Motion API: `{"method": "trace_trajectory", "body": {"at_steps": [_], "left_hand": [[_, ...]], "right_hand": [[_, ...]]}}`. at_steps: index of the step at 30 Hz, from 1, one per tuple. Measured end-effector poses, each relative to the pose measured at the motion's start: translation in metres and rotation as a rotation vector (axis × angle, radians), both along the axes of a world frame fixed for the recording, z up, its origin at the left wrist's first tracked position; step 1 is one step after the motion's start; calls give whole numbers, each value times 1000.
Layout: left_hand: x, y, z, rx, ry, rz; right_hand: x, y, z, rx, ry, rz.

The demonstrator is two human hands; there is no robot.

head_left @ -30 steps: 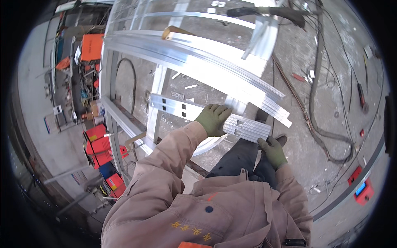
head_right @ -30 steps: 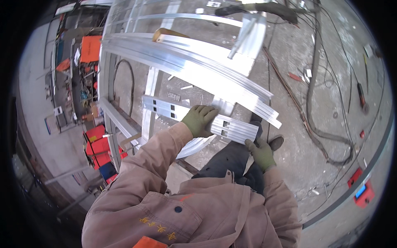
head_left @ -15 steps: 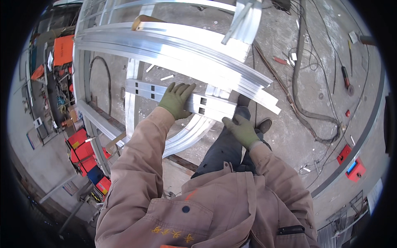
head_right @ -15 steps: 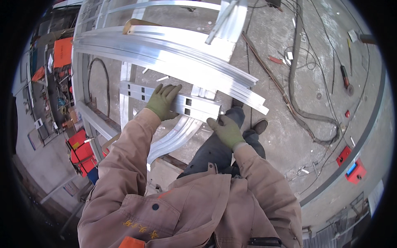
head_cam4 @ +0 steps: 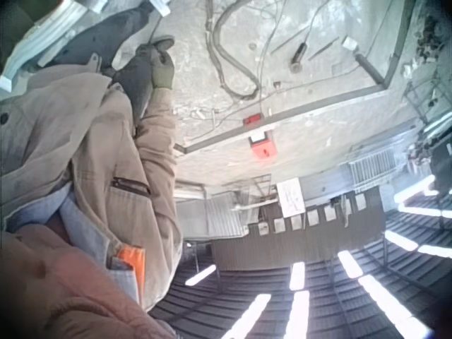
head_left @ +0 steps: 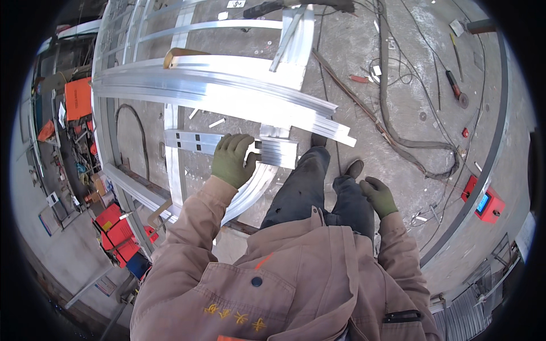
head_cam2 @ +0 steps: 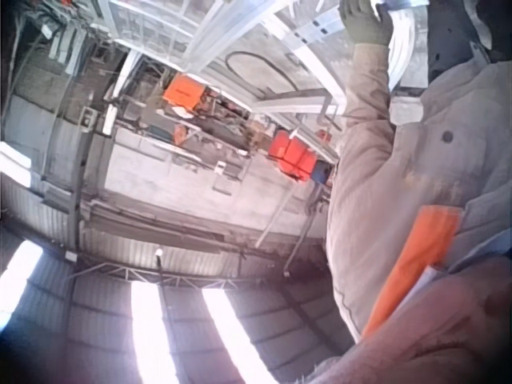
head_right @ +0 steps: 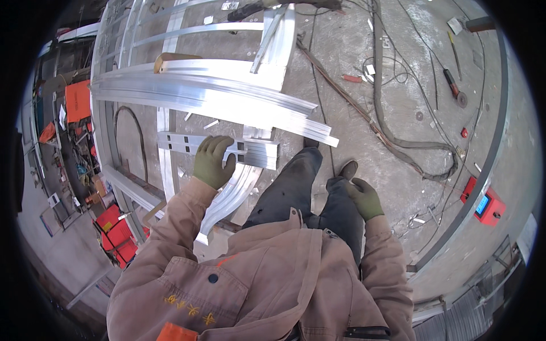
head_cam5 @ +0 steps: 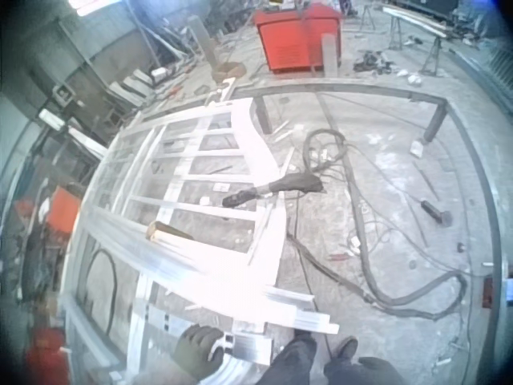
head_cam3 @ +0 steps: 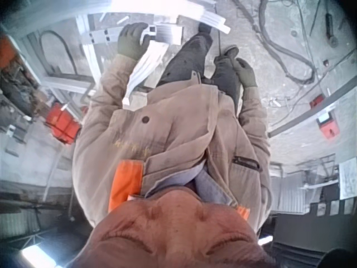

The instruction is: The person assembles a metal frame by positioning aluminum profiles, grinding edges with an angle grinder, and welding joints with a welding torch. The person handles multiple metal pieces, aligns them, and secures them to form a larger structure.

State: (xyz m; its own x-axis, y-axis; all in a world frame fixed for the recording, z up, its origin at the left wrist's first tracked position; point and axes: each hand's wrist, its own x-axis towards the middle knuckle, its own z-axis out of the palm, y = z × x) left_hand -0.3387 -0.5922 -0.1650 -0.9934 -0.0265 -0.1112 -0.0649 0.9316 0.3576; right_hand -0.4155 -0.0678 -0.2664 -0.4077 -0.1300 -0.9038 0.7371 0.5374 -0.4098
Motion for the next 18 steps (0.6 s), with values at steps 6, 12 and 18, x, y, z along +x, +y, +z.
{"method": "trace_trajectory", "body": {"at_steps": [6,12,18], "left_hand": [[-49,105,54,158,110,-83],[-81,256,100,266,125,-189],[-106,426,99,327,105,-236]], "right_hand": [[24,113,-14,89,-8,-317],[48,225,-35,121,15,-384],[42,370,-26,156,-6,-507]]}}
